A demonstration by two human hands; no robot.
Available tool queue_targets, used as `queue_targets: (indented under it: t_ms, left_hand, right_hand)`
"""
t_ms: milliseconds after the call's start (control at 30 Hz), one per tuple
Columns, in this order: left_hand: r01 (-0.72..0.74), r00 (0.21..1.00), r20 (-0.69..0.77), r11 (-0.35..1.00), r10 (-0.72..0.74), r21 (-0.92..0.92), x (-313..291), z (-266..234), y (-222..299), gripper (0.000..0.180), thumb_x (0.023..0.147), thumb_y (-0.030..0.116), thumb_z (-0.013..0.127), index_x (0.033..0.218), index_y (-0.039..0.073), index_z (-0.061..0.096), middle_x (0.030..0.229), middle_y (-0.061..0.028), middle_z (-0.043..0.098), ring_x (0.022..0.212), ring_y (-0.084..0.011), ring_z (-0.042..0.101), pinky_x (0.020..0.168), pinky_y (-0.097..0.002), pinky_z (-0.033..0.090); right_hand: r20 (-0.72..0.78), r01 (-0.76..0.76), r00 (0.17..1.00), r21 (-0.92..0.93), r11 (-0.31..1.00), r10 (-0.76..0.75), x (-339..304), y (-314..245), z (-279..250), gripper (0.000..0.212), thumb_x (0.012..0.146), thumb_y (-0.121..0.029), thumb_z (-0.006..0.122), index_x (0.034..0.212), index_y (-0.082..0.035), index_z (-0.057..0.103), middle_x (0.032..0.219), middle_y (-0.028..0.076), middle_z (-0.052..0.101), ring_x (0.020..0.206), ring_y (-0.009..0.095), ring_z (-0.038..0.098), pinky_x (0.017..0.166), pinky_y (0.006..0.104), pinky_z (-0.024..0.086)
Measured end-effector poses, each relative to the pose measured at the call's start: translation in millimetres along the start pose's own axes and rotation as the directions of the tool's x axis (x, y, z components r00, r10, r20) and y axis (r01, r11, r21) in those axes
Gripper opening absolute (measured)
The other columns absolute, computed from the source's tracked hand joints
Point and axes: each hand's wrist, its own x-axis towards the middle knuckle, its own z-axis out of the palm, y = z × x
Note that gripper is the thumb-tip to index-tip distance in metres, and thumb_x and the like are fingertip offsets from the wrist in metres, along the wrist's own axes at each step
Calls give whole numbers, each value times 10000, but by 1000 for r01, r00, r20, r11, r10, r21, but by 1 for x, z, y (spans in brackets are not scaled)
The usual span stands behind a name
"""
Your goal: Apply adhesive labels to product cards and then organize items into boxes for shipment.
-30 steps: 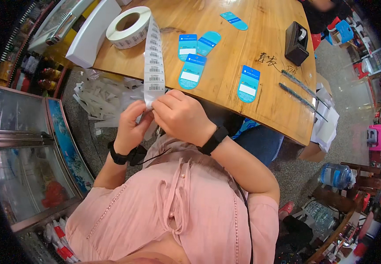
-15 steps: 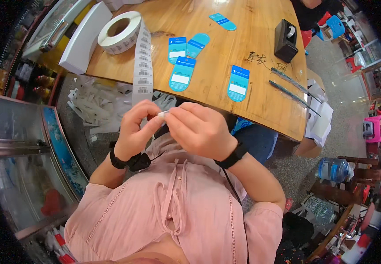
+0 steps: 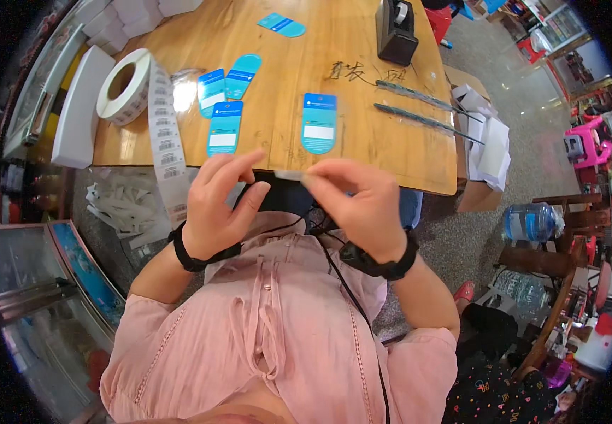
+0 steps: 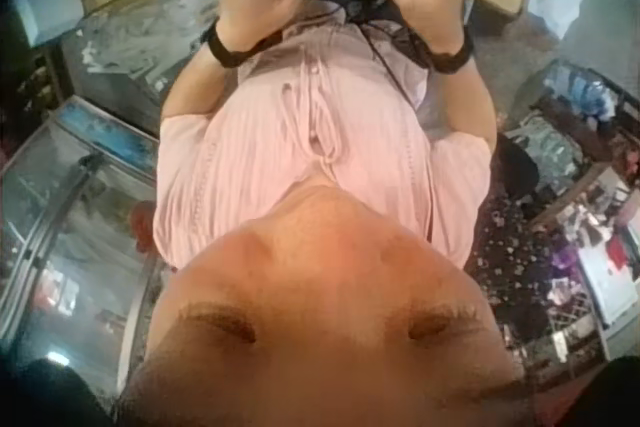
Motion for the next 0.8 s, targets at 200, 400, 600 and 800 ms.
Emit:
queue_targets:
  t_ms: [200, 400, 600, 800]
  left_hand:
    - [-233, 972, 63, 951, 224, 202, 24, 20, -12, 486, 847, 133, 821, 1315, 75, 705, 1065, -91, 669, 978, -298, 638, 871, -420, 489]
    - [-236, 963, 198, 924, 181, 303, 32, 32, -15, 489, 845, 292, 815, 1283, 103, 709, 1183, -39, 600, 1129, -249, 597, 995, -429, 438]
    - [-235, 968, 165, 911, 189, 338, 31, 35, -19, 492, 838, 318, 810, 1277, 114, 719, 1175, -29, 598, 1132, -235, 596, 999, -421, 433]
    - [-217, 973, 151, 921, 176, 323, 31, 37, -23, 494, 830, 323, 811, 1271, 116, 724, 1181, -26, 602, 1137, -229, 594, 1000, -419, 431]
  right_hand:
    - [-17, -425, 901, 161, 891, 433, 32, 3, -48, 171, 980, -128, 770, 1094, -1, 757, 877, 25, 741, 663, 53, 621, 590, 195, 506]
    - [36, -564, 824, 127, 816, 565, 63, 5, -51, 204, 979, -174, 783, 1075, 2, 746, 876, 30, 742, 628, 48, 631, 529, 192, 511]
    - [120, -584, 811, 101, 805, 573, 80, 7, -45, 211, 974, -180, 791, 1047, 15, 754, 844, 26, 739, 608, 43, 633, 502, 184, 500]
    - [135, -633, 771, 60, 771, 622, 86, 5, -42, 211, 972, -183, 793, 1031, 18, 762, 837, 31, 742, 595, 44, 631, 507, 183, 501]
